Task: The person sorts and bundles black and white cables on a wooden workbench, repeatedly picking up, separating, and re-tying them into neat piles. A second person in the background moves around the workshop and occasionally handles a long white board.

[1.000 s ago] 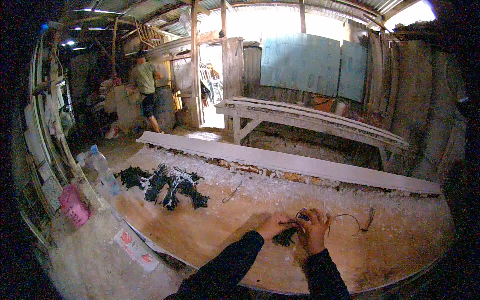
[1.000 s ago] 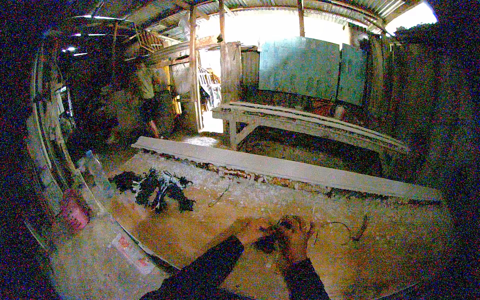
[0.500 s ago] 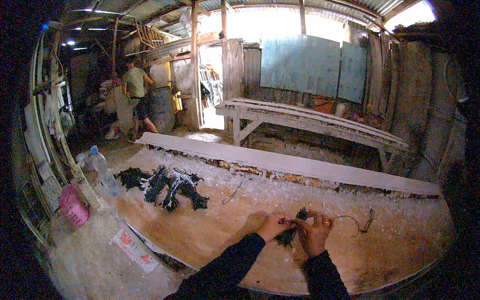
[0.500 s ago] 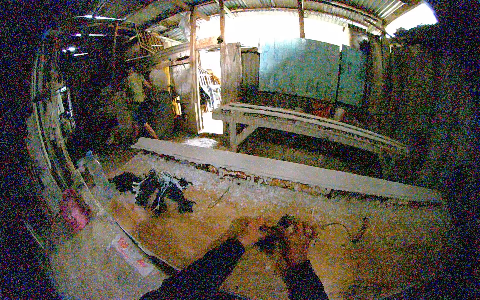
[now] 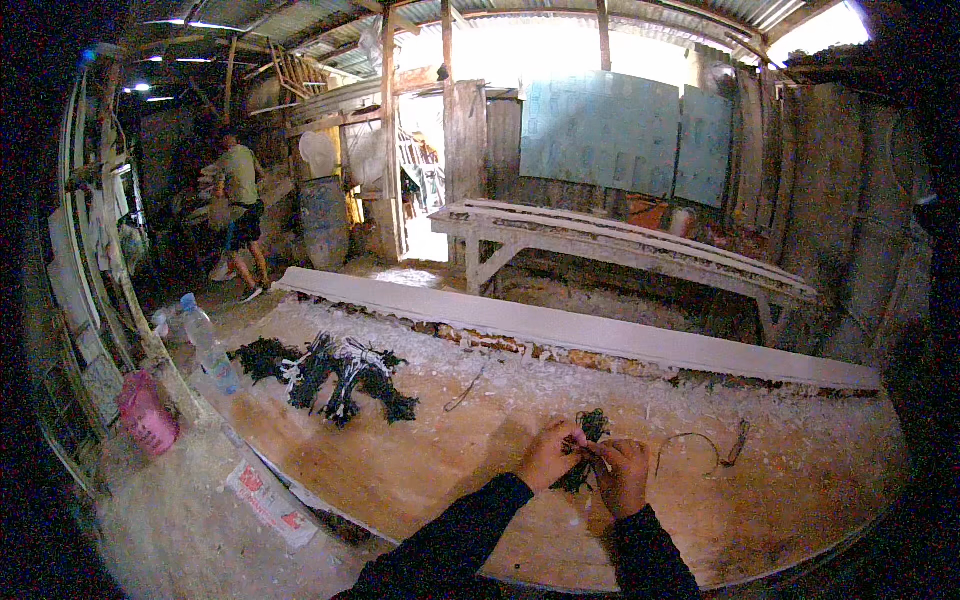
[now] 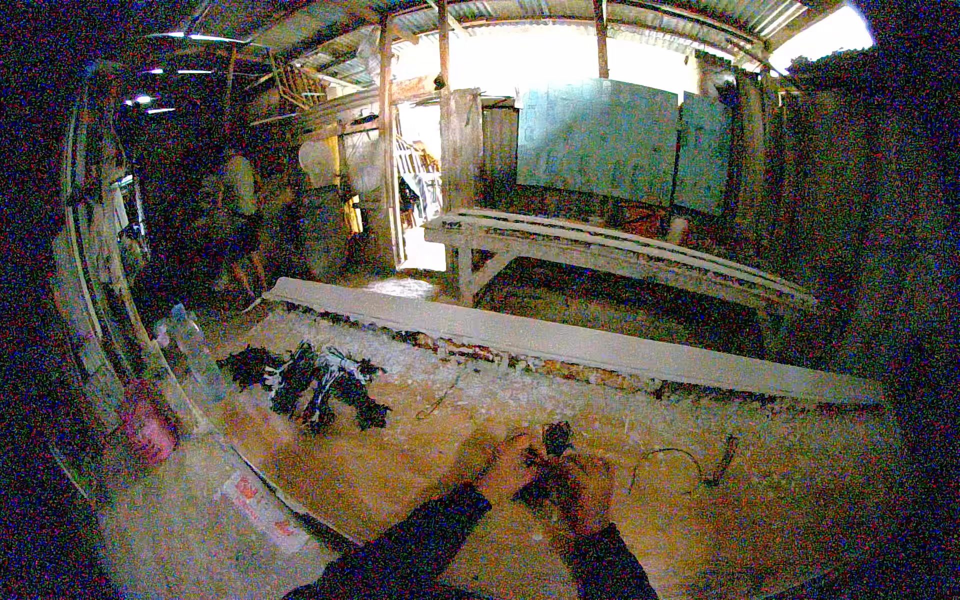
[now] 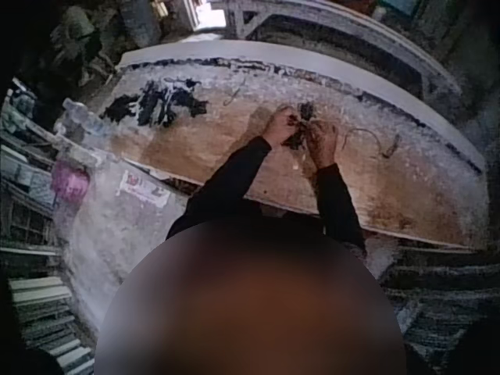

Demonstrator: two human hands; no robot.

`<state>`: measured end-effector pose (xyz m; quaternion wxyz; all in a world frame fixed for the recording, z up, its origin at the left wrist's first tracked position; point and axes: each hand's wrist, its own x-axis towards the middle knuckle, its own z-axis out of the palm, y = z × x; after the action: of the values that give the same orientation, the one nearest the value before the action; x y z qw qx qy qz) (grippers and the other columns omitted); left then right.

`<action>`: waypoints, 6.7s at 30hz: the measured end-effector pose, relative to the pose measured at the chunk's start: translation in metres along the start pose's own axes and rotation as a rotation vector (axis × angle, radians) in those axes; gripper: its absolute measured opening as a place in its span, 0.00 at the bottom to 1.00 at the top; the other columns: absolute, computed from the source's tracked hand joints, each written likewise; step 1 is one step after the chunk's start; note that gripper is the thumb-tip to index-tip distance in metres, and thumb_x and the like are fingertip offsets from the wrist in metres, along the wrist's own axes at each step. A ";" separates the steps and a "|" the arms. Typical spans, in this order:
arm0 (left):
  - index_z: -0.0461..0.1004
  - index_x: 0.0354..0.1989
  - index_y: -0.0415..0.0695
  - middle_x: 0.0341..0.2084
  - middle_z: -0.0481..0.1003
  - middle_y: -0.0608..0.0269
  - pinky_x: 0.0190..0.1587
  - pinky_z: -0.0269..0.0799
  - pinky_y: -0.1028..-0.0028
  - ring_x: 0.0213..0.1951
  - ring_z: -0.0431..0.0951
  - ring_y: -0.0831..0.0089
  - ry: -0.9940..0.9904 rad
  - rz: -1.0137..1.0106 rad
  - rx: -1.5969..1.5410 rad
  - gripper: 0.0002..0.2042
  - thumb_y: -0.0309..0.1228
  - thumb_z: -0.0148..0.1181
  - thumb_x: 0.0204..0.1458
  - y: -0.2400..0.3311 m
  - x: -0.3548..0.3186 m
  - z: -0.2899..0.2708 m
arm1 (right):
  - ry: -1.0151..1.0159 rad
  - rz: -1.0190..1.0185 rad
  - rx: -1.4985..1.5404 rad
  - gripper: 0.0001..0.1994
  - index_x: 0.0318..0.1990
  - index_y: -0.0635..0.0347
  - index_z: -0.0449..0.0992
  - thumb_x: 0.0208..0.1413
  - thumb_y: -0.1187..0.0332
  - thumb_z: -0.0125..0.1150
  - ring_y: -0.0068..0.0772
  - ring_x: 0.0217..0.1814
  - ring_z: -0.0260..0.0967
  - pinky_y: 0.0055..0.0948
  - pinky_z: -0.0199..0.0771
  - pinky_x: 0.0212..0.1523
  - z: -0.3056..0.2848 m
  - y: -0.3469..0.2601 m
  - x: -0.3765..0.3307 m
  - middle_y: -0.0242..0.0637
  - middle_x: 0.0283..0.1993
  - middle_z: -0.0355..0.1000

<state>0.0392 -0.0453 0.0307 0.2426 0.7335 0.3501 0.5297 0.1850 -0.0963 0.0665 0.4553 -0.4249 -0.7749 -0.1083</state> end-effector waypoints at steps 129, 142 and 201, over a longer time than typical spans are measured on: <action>0.71 0.35 0.45 0.21 0.69 0.69 0.33 0.66 0.79 0.28 0.68 0.79 -0.042 -0.091 -0.050 0.12 0.28 0.62 0.40 -0.008 -0.002 -0.033 | -0.113 0.206 0.288 0.06 0.22 0.58 0.68 0.34 0.75 0.58 0.32 0.28 0.64 0.29 0.63 0.36 0.018 -0.011 -0.005 0.34 0.22 0.65; 0.74 0.32 0.44 0.29 0.74 0.58 0.35 0.68 0.69 0.30 0.73 0.63 1.129 -0.013 0.855 0.07 0.28 0.56 0.43 -0.071 -0.059 -0.280 | -0.428 0.397 0.371 0.11 0.31 0.60 0.73 0.42 0.62 0.56 0.48 0.33 0.69 0.43 0.68 0.35 -0.003 -0.009 -0.002 0.45 0.30 0.71; 0.55 0.47 0.33 0.43 0.64 0.46 0.51 0.59 0.66 0.48 0.64 0.57 0.680 -0.641 0.642 0.40 0.48 0.68 0.32 -0.112 -0.125 -0.326 | -0.367 -0.281 0.953 0.16 0.40 0.59 0.73 0.39 0.70 0.59 0.47 0.48 0.64 0.37 0.63 0.49 0.197 -0.202 0.020 0.44 0.45 0.68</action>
<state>-0.3223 -0.0755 -0.0220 0.0297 0.4158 0.7572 0.5029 -0.0929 -0.1002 0.0163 0.4360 -0.0747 -0.8546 0.2719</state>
